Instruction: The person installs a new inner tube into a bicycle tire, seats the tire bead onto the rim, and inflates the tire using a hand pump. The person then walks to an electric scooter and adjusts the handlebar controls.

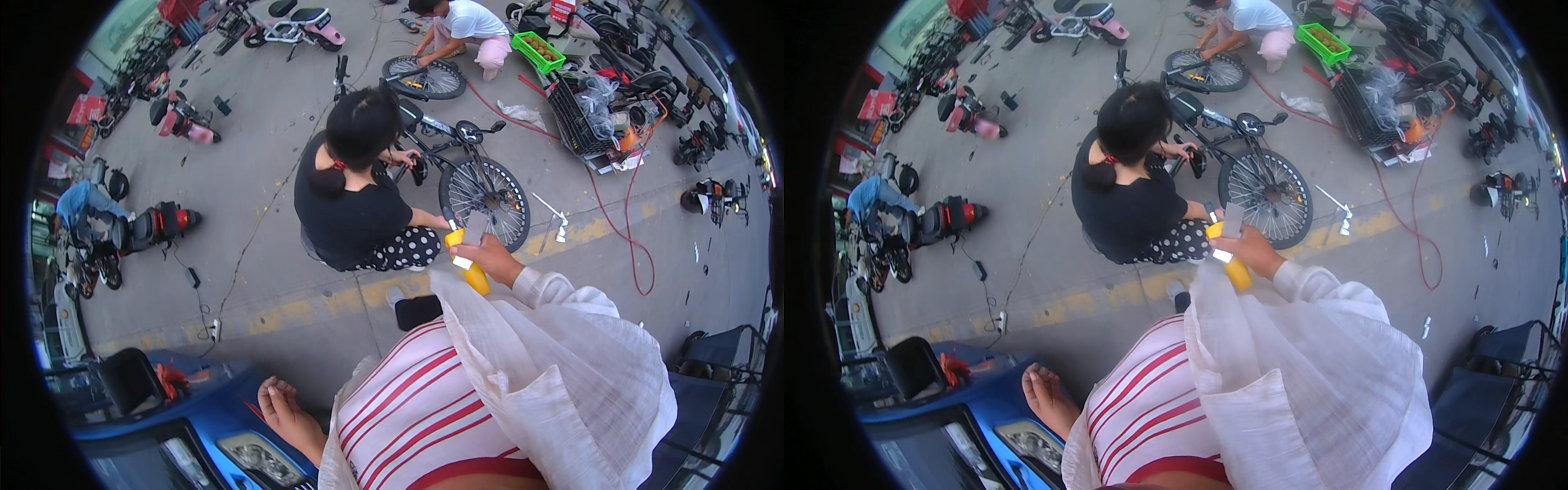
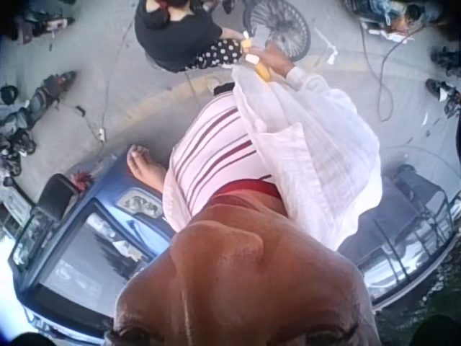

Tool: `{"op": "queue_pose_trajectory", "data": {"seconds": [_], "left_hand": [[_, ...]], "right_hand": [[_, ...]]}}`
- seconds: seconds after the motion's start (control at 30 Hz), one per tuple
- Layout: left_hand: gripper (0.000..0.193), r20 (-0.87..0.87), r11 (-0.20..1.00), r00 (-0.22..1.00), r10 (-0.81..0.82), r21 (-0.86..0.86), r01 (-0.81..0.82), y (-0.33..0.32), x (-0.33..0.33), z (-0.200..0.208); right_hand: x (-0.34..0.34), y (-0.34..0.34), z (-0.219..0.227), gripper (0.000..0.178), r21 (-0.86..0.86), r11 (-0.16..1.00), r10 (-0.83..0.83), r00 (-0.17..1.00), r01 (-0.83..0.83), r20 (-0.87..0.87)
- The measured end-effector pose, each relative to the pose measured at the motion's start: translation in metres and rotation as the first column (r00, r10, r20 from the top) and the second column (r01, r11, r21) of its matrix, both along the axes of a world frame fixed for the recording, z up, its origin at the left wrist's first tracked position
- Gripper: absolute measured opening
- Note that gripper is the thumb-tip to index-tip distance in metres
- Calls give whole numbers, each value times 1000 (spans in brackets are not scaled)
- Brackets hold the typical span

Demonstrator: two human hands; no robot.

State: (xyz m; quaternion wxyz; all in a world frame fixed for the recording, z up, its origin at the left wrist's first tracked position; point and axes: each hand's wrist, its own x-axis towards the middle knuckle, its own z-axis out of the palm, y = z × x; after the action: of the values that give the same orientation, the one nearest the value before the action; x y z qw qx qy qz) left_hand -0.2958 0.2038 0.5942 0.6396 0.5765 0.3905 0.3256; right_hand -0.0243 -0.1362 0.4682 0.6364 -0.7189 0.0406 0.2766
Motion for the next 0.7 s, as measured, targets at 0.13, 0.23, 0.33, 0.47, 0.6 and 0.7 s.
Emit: {"op": "queue_pose_trajectory", "data": {"seconds": [0.13, 0.23, 0.33, 0.47, 0.6, 0.7], "left_hand": [[19, 38, 987, 988, -147, 75, 143, 57, 57, 9], [19, 10, 959, 969, -246, 151, 241, 97, 101, 33], [19, -10, 912, 943, -333, 251, 324, 147, 131, 53], [22, 19, 933, 959, -283, 237, 271, 213, 178, 61], [23, -5, 900, 947, -321, 310, 307, 281, 257, 59], [24, 11, 875, 910, -415, 277, 396, 343, 321, 58]], "right_hand": [[4, 59, -4, 49, 61, 998, -37, 994, 31, 99], [27, 113, -11, 50, 16, 998, 57, 996, -58, 65], [53, 184, 41, 45, 89, 989, 114, 992, -119, 57], [92, 278, 49, 43, 119, 951, 261, 946, -286, 190], [124, 366, 54, 36, 233, 940, 208, 960, -250, 189], [159, 437, 73, 31, 262, 938, 205, 972, -229, 117]]}}
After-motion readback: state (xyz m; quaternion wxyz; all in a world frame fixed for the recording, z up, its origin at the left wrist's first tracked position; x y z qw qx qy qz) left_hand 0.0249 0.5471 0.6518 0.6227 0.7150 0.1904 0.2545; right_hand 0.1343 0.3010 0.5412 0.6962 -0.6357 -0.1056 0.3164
